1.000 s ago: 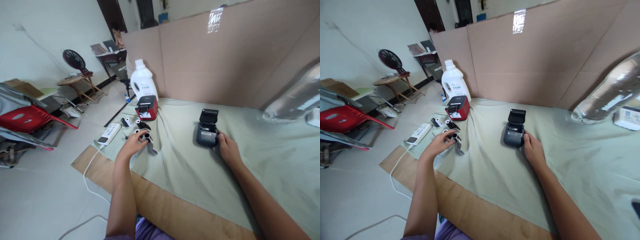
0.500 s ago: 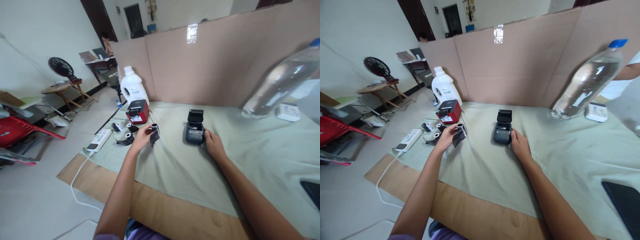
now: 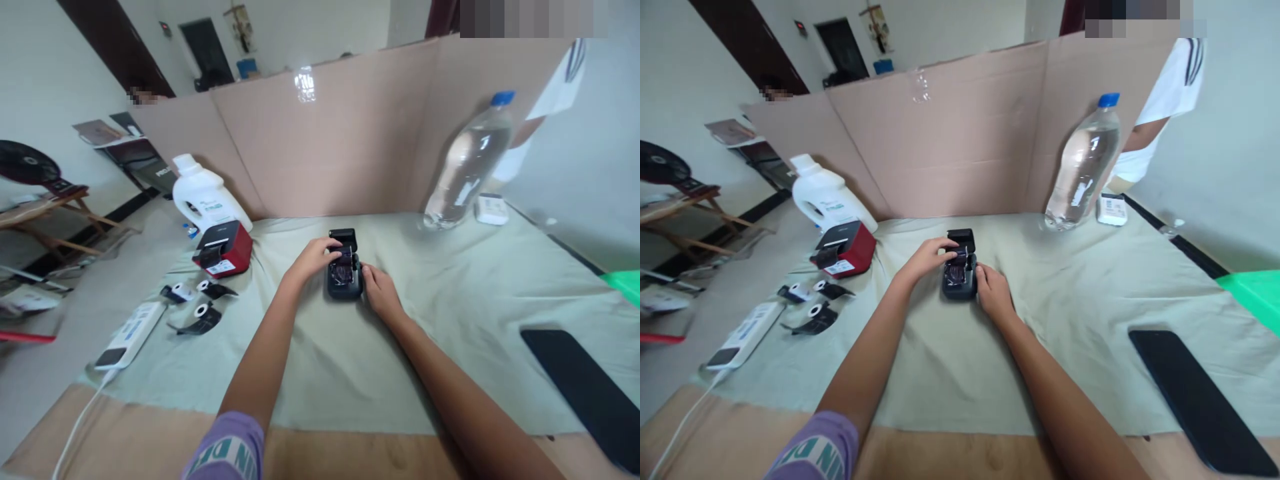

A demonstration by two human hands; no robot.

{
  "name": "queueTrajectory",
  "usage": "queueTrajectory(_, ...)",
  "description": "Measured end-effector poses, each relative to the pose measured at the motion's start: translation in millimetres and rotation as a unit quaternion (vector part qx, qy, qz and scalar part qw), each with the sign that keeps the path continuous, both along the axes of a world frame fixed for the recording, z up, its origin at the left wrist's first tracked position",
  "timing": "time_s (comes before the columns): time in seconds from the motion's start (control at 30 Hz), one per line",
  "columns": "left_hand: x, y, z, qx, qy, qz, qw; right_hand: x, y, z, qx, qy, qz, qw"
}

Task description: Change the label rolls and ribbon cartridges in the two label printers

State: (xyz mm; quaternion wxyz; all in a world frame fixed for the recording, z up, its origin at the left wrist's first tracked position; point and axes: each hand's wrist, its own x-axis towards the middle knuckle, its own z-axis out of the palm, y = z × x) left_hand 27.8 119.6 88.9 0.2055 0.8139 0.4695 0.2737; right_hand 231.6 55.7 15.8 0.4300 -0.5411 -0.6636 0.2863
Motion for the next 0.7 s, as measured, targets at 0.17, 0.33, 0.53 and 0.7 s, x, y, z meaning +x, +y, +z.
queueTrajectory(0.17,7,4,-11.0,-0.009,0.016,0.012,1.000,0,2,-1.7,0.000,0.009,-0.005,1.000)
queueTrajectory(0.33,8,0,-19.4,-0.043,-0.003,0.038,0.998,1,1,-2.0,-0.004,0.010,-0.005,1.000)
queueTrajectory(0.53,20,-3,-28.7,0.012,0.079,0.125,0.989,1,1,-2.7,-0.009,0.005,-0.005,1.000)
queueTrajectory(0.7,24,-4,-32.8,0.025,0.084,0.160,0.983,1,2,-3.7,-0.001,-0.002,-0.007,1.000)
